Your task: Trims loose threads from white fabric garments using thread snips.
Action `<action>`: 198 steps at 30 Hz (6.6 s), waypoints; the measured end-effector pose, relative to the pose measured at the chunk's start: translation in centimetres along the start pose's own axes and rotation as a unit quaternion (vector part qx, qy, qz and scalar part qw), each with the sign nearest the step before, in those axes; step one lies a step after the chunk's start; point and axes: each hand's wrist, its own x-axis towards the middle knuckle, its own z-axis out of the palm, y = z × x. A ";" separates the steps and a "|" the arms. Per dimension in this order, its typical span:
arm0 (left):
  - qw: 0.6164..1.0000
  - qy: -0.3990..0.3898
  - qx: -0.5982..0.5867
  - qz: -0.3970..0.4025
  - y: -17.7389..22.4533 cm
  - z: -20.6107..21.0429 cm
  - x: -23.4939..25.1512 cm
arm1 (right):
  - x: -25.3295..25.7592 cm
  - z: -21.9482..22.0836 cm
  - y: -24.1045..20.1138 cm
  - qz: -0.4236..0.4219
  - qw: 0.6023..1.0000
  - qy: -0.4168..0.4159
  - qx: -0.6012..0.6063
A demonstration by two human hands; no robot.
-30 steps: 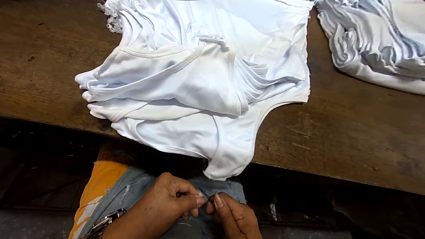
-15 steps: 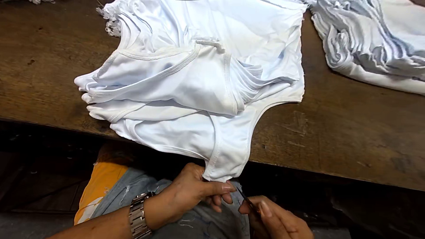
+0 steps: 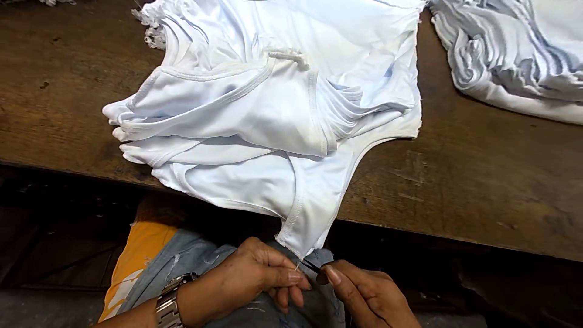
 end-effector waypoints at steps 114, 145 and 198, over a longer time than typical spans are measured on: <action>0.848 0.355 0.291 0.265 2.1 -1.8 -4.0 | 6.9 5.5 -4.0 0.014 0.982 0.022 0.184; 0.973 0.189 -0.032 0.128 2.1 0.5 -1.6 | 3.8 0.5 -2.2 0.042 0.988 -0.025 0.148; 0.688 0.342 0.533 0.354 5.8 -1.2 -3.3 | 10.2 -0.3 -2.8 -0.259 0.956 0.040 -0.130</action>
